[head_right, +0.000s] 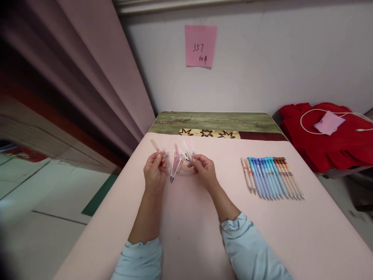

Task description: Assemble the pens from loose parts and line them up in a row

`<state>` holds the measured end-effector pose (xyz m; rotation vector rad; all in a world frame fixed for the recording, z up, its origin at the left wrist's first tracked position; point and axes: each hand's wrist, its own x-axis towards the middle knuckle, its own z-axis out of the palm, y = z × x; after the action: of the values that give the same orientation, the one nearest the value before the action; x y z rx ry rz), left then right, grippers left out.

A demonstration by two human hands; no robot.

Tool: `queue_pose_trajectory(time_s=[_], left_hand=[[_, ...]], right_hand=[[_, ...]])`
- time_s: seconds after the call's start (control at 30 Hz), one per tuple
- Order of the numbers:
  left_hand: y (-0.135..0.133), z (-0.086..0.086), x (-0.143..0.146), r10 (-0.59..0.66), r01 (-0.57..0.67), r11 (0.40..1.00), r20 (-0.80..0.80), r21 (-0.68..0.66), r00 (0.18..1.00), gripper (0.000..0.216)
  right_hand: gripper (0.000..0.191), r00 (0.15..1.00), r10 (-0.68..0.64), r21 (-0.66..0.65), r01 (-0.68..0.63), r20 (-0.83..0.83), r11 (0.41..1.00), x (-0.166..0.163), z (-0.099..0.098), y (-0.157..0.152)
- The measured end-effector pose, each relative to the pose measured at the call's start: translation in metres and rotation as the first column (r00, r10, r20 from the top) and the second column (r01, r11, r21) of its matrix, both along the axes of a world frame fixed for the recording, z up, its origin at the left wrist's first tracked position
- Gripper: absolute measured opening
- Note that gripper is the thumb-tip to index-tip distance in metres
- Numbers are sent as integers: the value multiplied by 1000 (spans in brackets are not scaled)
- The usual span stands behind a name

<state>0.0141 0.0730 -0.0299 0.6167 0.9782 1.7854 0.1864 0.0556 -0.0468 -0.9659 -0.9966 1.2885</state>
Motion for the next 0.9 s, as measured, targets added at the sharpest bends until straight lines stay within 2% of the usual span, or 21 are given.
queue_pose_trajectory(time_s=[0.2,0.37,0.67,0.9], left_hand=[[-4,8,8,-180,176,984,176,38,968,36],[-6,9,13,-207,204,978,198,37,958,27],[-6,8,13,-223,214,975,236,64,946,27],[-9,7,18,-307,305,951,181,44,934,25]], right_hand=[[24,982,138,47,-145,126,988,-8,4,-6],[17,965,168,108,-192,199,975,-10,0,-8],[16,965,127,123,-159,230,980,-9,-6,-6],[22,974,88,135,-118,209,984,-9,-6,-6]])
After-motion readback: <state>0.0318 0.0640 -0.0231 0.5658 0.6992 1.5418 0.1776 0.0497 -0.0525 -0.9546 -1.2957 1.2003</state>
